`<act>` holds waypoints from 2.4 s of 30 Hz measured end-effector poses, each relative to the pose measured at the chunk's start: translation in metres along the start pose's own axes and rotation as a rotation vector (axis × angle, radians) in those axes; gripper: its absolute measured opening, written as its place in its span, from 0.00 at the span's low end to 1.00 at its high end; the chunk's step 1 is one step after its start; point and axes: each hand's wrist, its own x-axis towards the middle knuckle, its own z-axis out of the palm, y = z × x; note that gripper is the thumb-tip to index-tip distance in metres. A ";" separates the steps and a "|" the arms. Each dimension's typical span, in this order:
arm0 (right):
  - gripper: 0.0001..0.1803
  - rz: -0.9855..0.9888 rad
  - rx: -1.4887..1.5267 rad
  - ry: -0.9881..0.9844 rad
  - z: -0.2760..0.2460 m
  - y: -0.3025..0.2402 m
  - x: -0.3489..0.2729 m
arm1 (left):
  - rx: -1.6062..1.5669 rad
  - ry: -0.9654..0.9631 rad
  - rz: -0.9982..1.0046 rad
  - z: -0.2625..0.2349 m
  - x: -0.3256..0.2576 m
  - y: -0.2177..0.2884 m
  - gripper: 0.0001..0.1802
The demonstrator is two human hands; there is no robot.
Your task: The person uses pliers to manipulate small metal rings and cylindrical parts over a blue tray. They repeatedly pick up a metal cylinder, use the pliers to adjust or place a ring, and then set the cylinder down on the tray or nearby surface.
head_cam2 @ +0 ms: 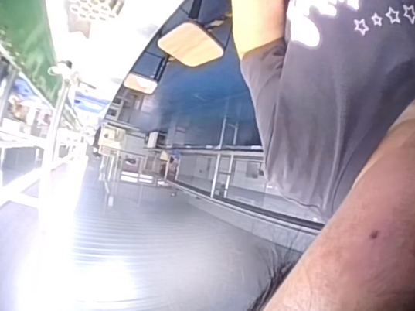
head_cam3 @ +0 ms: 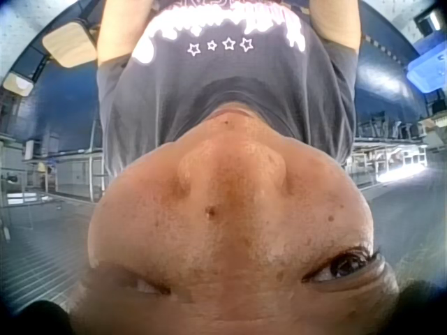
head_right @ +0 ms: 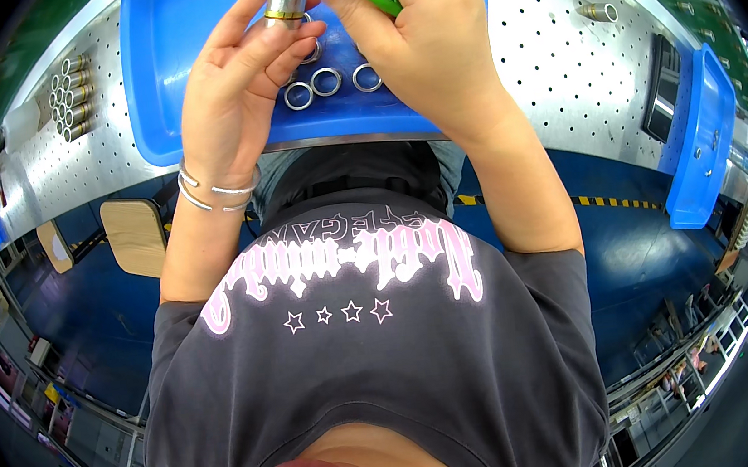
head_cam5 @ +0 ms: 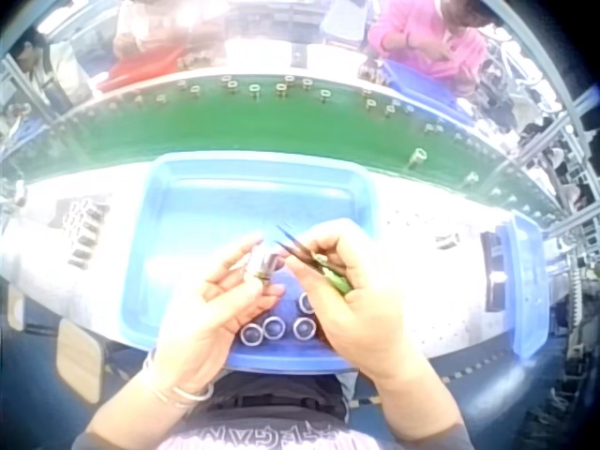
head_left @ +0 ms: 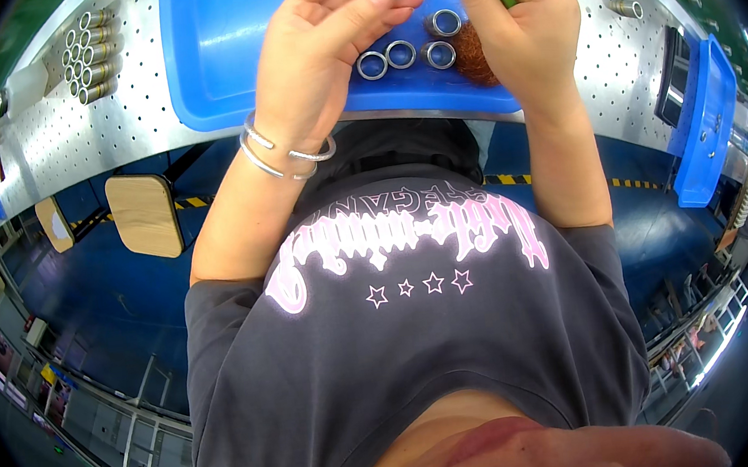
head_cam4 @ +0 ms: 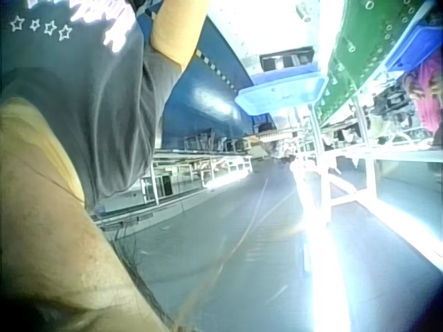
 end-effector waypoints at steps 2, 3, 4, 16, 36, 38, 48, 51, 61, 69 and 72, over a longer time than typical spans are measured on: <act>0.07 -0.020 -0.079 -0.020 0.000 -0.004 0.000 | 0.054 0.005 0.011 0.000 0.000 -0.001 0.27; 0.07 -0.030 -0.090 -0.013 0.000 -0.005 0.000 | 0.053 0.011 0.010 -0.001 0.001 -0.002 0.28; 0.07 -0.040 -0.100 -0.005 0.001 -0.006 -0.001 | 0.052 0.018 0.008 -0.002 0.001 -0.004 0.28; 0.08 -0.039 -0.058 0.045 -0.007 -0.009 -0.013 | 0.361 -0.078 0.170 -0.010 0.003 -0.012 0.19; 0.10 -0.193 -0.245 0.039 -0.012 -0.001 -0.009 | 0.091 0.028 0.124 0.009 -0.002 -0.001 0.28; 0.10 -0.127 -0.248 0.029 -0.012 -0.004 -0.009 | 0.112 0.046 0.113 0.012 -0.003 0.000 0.28; 0.09 -0.190 -0.212 0.047 -0.011 0.001 -0.008 | 0.112 -0.028 0.151 0.006 -0.005 -0.004 0.29; 0.09 -0.150 -0.213 0.040 -0.011 -0.001 -0.009 | 0.113 -0.024 0.141 0.009 -0.006 -0.002 0.29; 0.07 0.239 -0.045 -0.070 -0.020 -0.009 -0.007 | 0.311 -0.022 0.279 0.000 0.001 -0.011 0.23; 0.10 -0.186 0.085 -0.171 -0.037 0.044 0.058 | 0.392 -0.123 0.236 0.007 -0.002 -0.008 0.35; 0.09 0.210 -0.824 0.025 -0.072 0.049 0.119 | 0.478 -0.152 0.175 0.009 -0.007 -0.001 0.27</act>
